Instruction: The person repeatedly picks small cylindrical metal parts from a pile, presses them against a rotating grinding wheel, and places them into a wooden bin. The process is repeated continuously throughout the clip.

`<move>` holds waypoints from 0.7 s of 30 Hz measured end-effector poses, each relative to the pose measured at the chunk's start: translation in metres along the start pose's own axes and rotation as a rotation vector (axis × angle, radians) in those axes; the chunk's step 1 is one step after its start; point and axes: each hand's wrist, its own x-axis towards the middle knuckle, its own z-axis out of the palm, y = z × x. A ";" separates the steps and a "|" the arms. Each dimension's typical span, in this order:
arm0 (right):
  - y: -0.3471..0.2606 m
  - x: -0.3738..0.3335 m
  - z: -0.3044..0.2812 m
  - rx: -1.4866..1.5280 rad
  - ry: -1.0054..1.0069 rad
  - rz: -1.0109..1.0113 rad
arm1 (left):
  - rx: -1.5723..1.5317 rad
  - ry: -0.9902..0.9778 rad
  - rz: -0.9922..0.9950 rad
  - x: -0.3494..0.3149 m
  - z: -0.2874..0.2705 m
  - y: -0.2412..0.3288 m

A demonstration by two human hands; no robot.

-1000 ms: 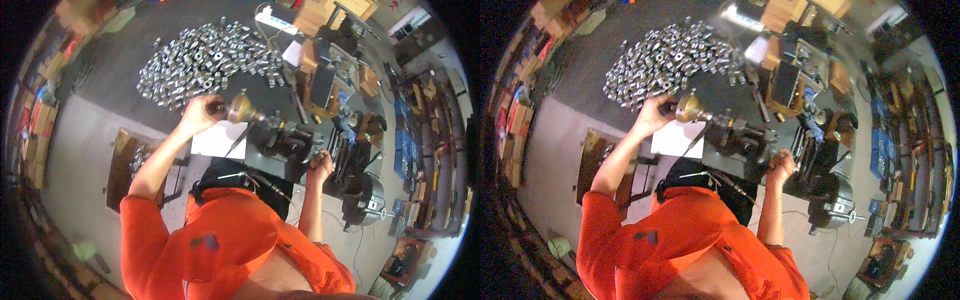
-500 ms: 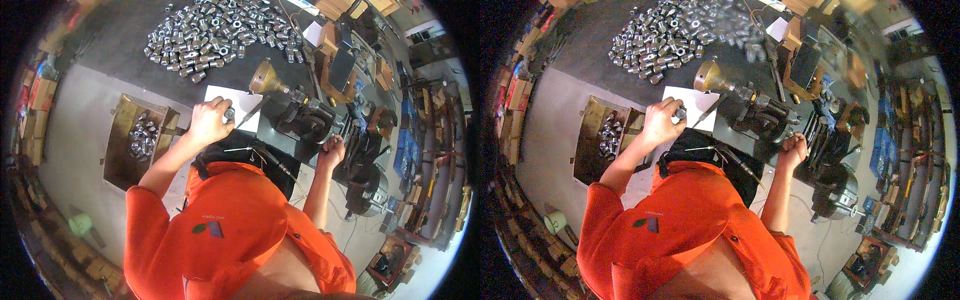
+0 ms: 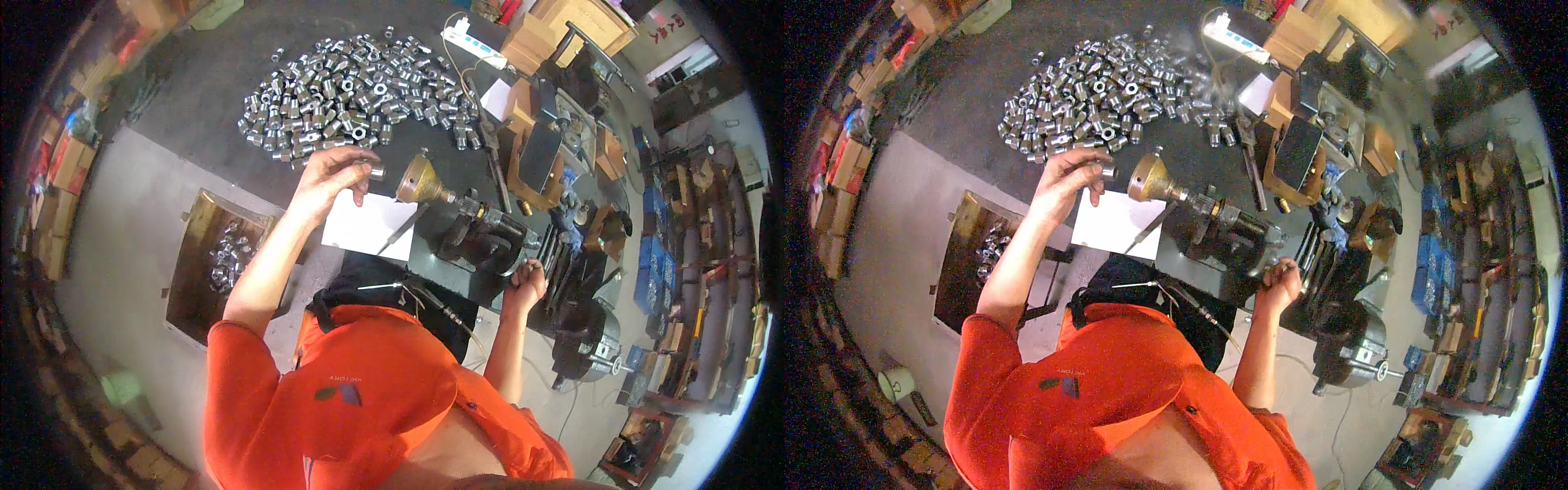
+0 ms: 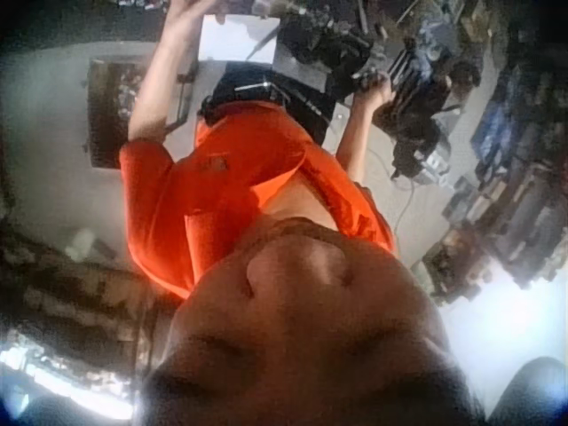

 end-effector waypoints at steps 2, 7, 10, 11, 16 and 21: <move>0.000 0.001 -0.002 0.002 0.013 0.006 | 0.002 -0.082 -0.023 0.010 0.001 0.000; 0.001 0.003 -0.006 0.001 -0.026 0.012 | 0.017 -0.168 -0.067 0.023 0.006 -0.001; 0.000 0.002 -0.008 -0.028 -0.038 -0.024 | 0.008 -0.234 -0.065 0.028 0.002 -0.005; -0.003 -0.004 0.001 -0.046 0.009 -0.045 | 0.011 -0.246 -0.066 0.027 0.003 -0.003; -0.019 -0.016 0.004 -0.065 -0.018 0.041 | 0.001 -0.251 -0.115 0.027 0.003 -0.002; -0.021 -0.018 0.003 -0.062 -0.107 0.002 | 0.053 -0.238 -0.184 0.027 0.003 -0.001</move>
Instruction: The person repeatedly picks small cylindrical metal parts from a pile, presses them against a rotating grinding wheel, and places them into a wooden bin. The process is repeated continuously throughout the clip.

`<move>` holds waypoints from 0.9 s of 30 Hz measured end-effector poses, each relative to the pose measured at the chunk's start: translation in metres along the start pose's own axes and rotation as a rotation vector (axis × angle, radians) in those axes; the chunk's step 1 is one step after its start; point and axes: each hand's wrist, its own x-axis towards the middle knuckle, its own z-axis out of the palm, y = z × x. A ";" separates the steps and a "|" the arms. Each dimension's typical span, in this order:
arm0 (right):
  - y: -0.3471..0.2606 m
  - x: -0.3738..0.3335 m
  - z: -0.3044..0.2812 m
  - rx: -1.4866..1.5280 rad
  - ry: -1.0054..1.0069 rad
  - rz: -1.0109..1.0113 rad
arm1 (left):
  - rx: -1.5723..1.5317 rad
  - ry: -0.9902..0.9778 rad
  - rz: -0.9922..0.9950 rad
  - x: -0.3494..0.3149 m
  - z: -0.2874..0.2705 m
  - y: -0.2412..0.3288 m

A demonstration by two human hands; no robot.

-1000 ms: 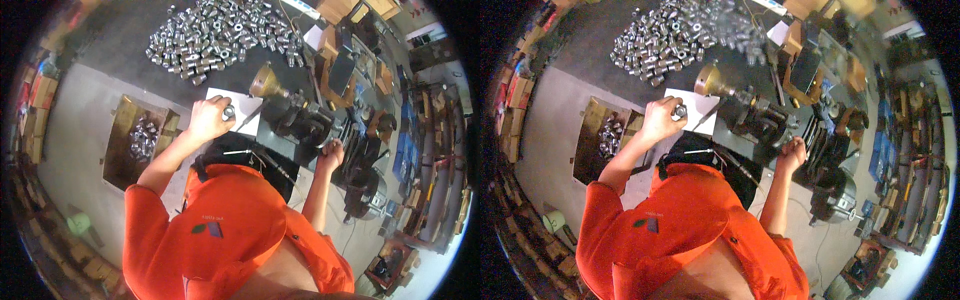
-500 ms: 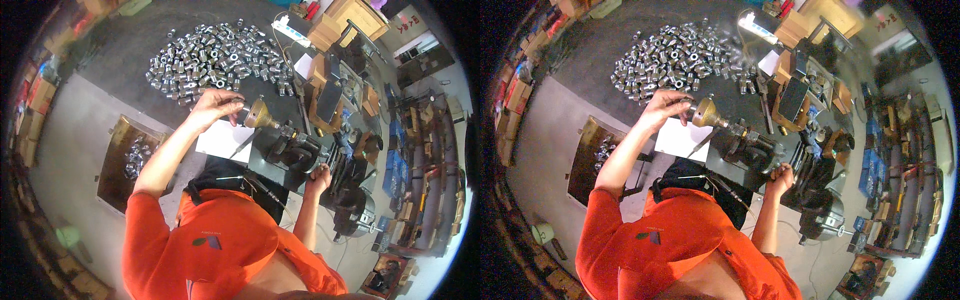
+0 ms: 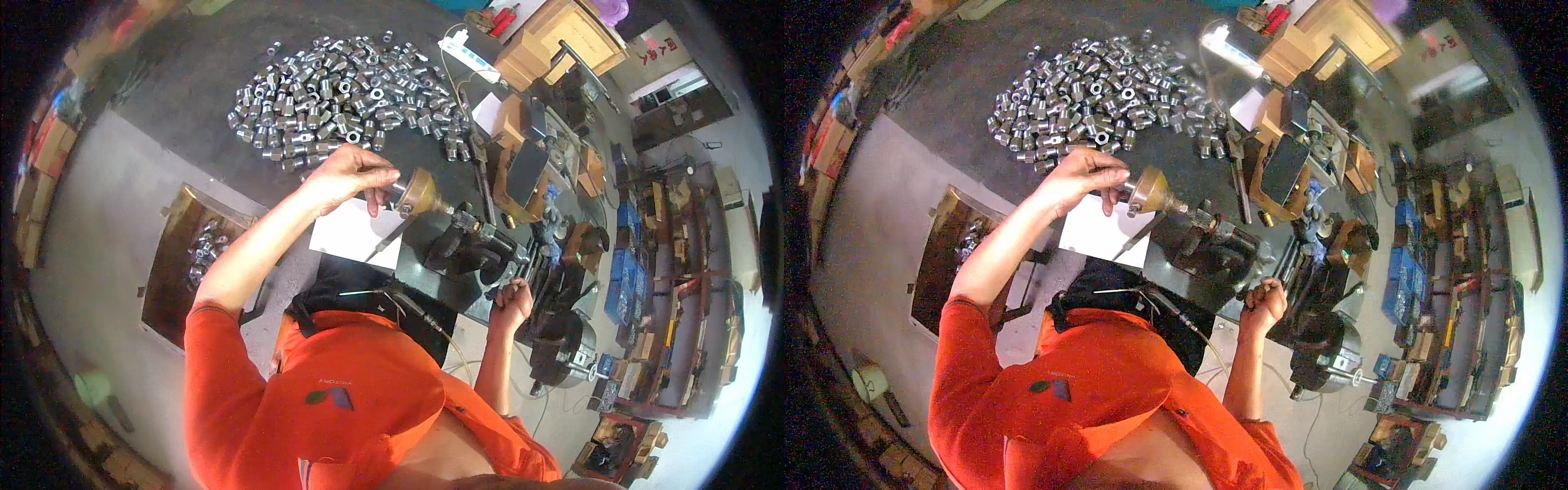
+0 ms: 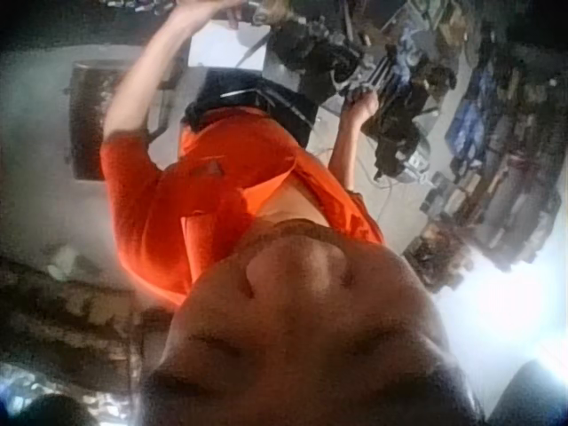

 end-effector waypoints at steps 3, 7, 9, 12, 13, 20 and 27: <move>0.013 0.023 -0.006 0.043 0.101 0.076 | -0.005 0.038 -0.005 -0.001 0.002 0.000; 0.015 0.020 0.005 0.008 0.175 0.021 | -0.076 0.153 -0.040 0.000 0.008 0.000; 0.014 0.020 0.005 -0.016 0.194 0.020 | -0.025 0.148 -0.017 0.002 0.008 -0.001; 0.011 0.014 0.003 0.010 0.151 -0.001 | 0.040 0.038 0.036 0.003 0.002 0.002; 0.008 0.010 0.002 0.023 0.138 -0.009 | 0.025 0.014 0.070 0.002 0.005 0.004; -0.038 -0.009 0.013 0.037 -0.061 -0.083 | 0.019 -0.028 0.079 -0.004 0.007 0.007; -0.068 0.064 0.058 0.164 -0.054 -0.013 | 0.098 -0.022 0.186 -0.004 0.006 -0.004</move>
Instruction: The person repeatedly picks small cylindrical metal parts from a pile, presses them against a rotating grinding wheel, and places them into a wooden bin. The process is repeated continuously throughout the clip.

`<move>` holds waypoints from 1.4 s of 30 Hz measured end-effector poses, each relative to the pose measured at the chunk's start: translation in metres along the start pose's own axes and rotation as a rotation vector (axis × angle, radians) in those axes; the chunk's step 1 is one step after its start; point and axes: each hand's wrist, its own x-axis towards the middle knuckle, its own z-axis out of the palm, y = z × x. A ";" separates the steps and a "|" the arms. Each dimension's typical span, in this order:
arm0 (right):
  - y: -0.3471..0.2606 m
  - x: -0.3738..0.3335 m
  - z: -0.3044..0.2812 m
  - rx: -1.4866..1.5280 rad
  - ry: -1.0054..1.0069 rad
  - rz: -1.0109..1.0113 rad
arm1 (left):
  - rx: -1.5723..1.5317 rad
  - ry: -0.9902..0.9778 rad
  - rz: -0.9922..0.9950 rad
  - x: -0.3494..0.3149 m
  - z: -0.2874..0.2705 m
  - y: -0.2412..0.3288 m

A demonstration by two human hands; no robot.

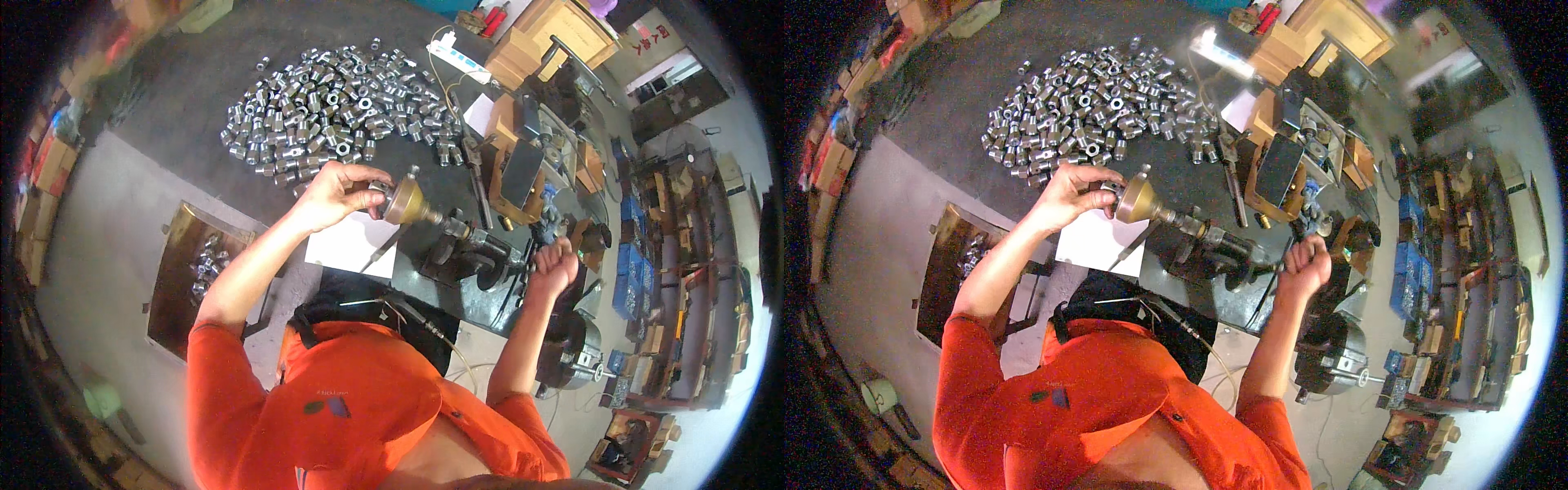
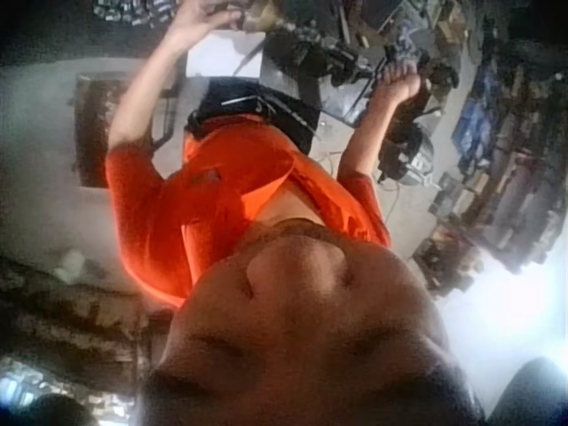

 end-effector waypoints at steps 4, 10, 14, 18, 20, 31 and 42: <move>0.038 0.034 -0.015 -0.114 0.074 -0.086 | 0.053 0.043 0.024 0.002 0.006 0.000; 0.093 0.011 -0.062 -0.243 0.296 -0.059 | 0.084 0.072 0.004 0.002 0.010 0.000; 0.075 -0.039 -0.067 -0.160 0.249 0.116 | 0.137 0.146 -0.024 0.000 0.018 -0.001; 0.058 -0.068 -0.065 -0.095 0.129 0.029 | 0.243 0.220 0.049 -0.002 0.029 0.002; 0.045 -0.078 -0.057 -0.068 0.032 0.021 | 0.226 0.237 0.024 0.000 0.029 0.000; 0.066 -0.050 -0.073 -0.009 0.213 0.229 | 0.100 0.314 -0.088 -0.001 0.031 -0.001; 0.039 0.027 -0.018 -0.266 0.024 -0.188 | -0.027 0.349 -0.079 0.003 0.031 0.001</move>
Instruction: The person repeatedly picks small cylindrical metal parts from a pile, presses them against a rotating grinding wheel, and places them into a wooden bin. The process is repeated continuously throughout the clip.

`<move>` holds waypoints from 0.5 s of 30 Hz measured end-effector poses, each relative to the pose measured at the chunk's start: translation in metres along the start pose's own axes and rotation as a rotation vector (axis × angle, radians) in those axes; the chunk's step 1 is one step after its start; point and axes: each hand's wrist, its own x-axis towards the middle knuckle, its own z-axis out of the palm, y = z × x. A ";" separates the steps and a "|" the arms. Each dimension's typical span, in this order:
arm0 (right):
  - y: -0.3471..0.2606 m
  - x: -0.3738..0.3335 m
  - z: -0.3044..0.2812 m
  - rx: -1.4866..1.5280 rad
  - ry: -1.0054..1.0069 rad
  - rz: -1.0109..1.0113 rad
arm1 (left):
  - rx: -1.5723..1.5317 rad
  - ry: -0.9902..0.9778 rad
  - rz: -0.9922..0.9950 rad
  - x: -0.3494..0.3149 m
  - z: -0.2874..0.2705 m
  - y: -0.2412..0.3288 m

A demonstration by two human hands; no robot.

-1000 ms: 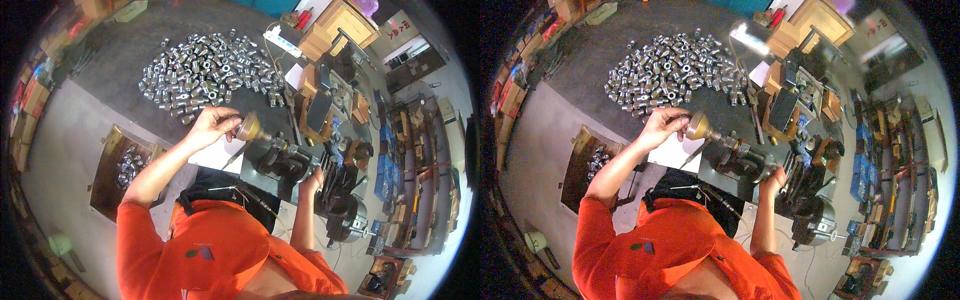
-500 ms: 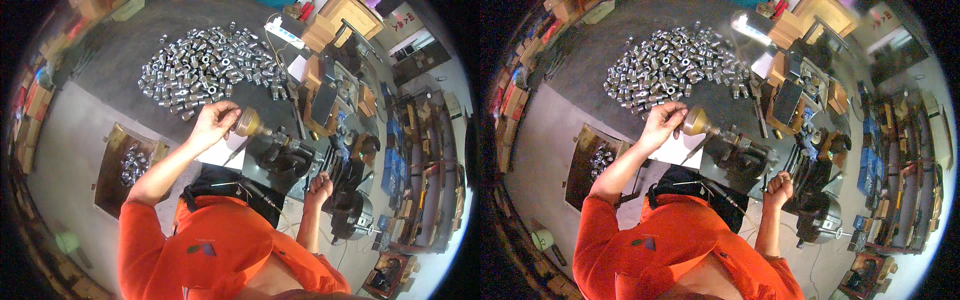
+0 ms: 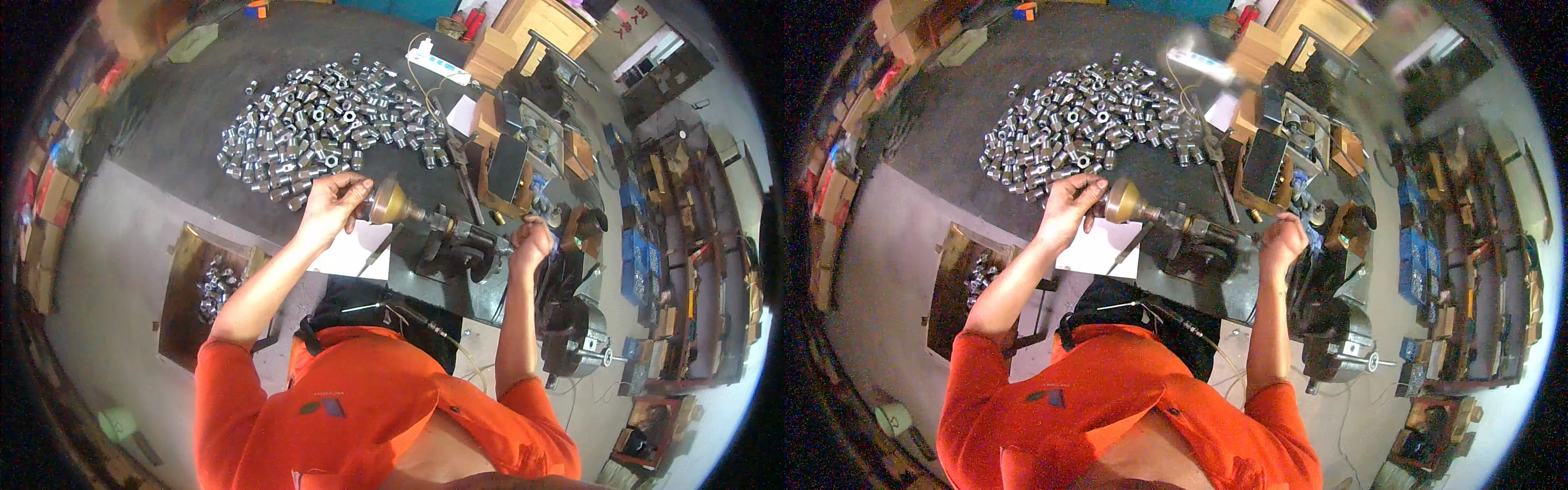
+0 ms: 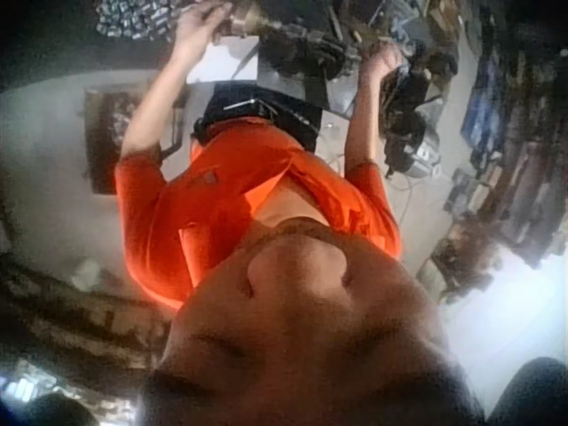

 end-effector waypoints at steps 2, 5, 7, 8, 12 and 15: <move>-0.026 -0.014 0.011 0.086 -0.010 -0.082 | 0.004 0.017 -0.026 0.001 -0.001 -0.001; -0.045 -0.051 0.004 0.173 -0.062 -0.173 | -0.016 -0.002 -0.045 -0.001 -0.006 0.000; -0.047 -0.079 -0.012 0.189 -0.119 -0.147 | -0.021 -0.014 -0.077 -0.001 -0.010 0.002; -0.044 -0.091 -0.016 0.273 -0.104 -0.139 | -0.023 -0.020 -0.088 0.000 -0.010 0.002; 0.005 -0.097 -0.050 0.215 0.017 0.173 | -0.036 0.015 -0.079 -0.001 -0.006 0.007; 0.049 -0.059 -0.052 0.074 0.126 0.128 | -0.032 0.000 -0.071 0.002 -0.009 0.007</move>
